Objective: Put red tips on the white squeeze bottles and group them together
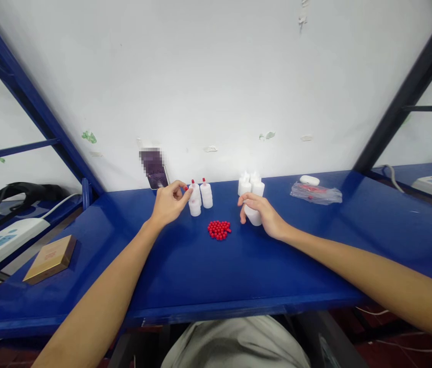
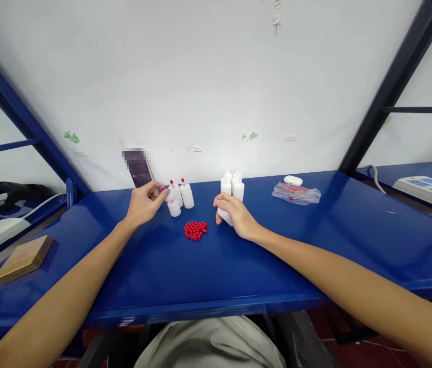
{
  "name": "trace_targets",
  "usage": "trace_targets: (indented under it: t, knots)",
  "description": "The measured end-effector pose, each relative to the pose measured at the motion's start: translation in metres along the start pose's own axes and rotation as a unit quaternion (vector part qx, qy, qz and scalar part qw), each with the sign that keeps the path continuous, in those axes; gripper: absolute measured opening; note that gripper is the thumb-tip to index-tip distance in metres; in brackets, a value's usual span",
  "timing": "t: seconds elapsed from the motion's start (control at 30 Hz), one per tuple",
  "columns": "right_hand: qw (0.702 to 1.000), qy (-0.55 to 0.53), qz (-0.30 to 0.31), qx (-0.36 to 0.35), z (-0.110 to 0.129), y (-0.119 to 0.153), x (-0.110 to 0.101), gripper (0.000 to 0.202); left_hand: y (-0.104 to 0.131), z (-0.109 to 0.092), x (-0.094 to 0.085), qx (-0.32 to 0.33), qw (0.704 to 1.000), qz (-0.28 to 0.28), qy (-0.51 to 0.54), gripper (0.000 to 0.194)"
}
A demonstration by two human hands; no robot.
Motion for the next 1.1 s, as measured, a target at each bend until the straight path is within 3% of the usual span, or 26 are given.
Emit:
trace_targets:
  t: [0.3,0.43,0.53,0.63,0.73,1.1]
  knots:
    - [0.999,0.001,0.042,0.005,0.0,0.001,0.006,0.038,0.002,0.002,0.008,0.007,0.999,0.028,-0.023,0.027]
    - [0.995,0.09,0.043,-0.007,0.003,0.003,0.009,0.043,0.005,-0.02,0.005,0.065,0.997,0.016,-0.041,0.02]
    - [0.991,0.124,0.034,-0.019,0.005,0.003,0.009,0.048,0.014,-0.058,0.016,0.183,0.976,0.098,-0.07,0.017]
    - [0.993,0.115,0.033,-0.018,0.004,0.002,0.009,0.048,0.03,-0.093,0.036,0.284,0.928,0.222,-0.098,0.022]
    - [0.994,0.105,0.032,-0.009,0.002,0.002,0.008,0.046,0.043,-0.11,0.051,0.329,0.894,0.278,-0.123,0.025]
    - [0.993,0.108,0.041,-0.019,0.003,0.002,0.009,0.046,0.048,-0.107,0.061,0.324,0.884,0.297,-0.158,0.024]
Point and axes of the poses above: each hand's wrist, its own y-axis away from the middle knuckle, its own x-axis out of the palm, z = x × y, the point moved 5 cm from there along -y, towards the middle knuckle, and after that the axes turned 4 degrees about x, right-handed, at the moved point
